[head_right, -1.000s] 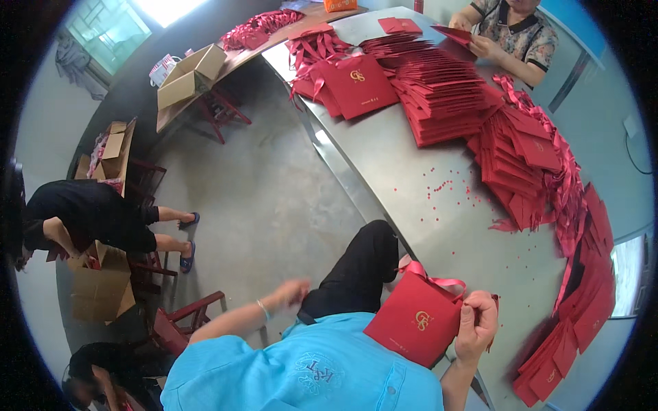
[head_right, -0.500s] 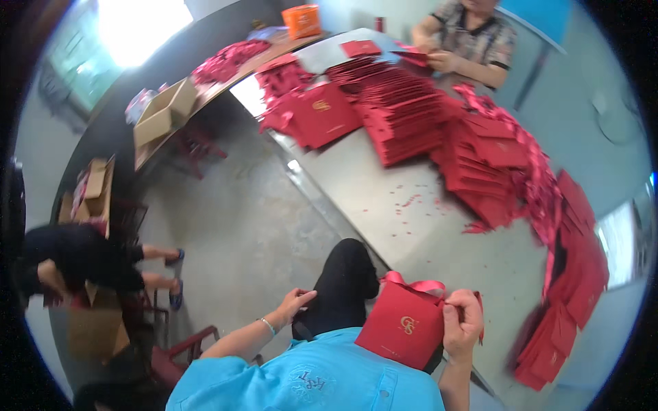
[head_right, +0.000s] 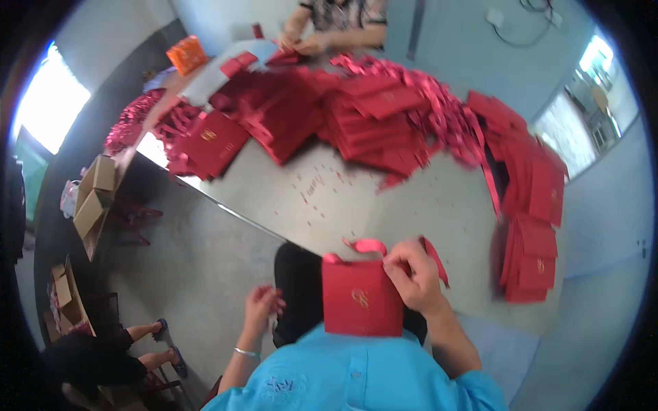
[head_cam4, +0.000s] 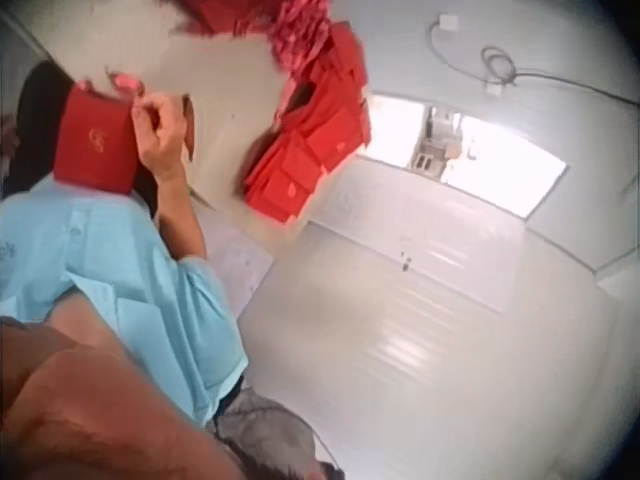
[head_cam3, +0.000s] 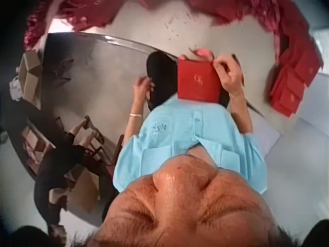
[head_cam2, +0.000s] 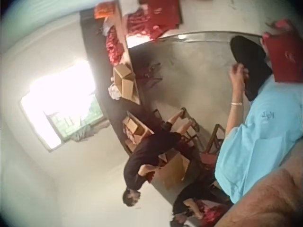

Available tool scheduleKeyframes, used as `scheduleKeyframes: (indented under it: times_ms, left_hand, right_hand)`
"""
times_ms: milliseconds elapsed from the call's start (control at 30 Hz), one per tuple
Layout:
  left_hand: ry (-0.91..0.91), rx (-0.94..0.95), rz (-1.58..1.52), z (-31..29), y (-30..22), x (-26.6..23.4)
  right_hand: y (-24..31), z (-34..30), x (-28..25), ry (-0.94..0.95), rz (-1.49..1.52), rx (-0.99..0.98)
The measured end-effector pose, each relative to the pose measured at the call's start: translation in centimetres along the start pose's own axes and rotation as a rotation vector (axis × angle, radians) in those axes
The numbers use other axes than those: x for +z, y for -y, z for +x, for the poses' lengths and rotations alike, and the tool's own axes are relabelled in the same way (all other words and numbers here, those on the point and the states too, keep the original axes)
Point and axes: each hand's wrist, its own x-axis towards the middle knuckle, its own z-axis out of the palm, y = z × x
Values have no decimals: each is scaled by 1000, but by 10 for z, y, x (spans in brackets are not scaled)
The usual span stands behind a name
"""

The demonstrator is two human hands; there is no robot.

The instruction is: The person assembles gift bags by inserting ribbons through the holes and folding the flaps by hand.

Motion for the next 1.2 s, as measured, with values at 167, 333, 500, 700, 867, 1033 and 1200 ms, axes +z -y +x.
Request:
scheduleKeyframes:
  times_ms: [167, 333, 500, 700, 867, 1033, 1200]
  left_hand:
    - [60, 468, 151, -23, -81, 60]
    - [233, 884, 416, -44, -124, 114]
    - [489, 1017, 580, -46, -139, 160]
    - [878, 541, 423, -34, -129, 171]
    - [1091, 201, 87, -8, -127, 173]
    - [1095, 46, -21, -6, -133, 174]
    - [1070, -42, -54, -6, -127, 169]
  right_hand:
    - [-5, 10, 2, 26, 12, -23]
    - [-10, 6, 2, 26, 54, -64]
    - [-3, -2, 1, 28, 77, -71]
    - [4, -3, -1, 30, 31, -96]
    - [7, -2, 2, 35, 54, 49]
    - [10, -2, 8, 13, 143, 173]
    - [12, -2, 17, -21, 149, 182]
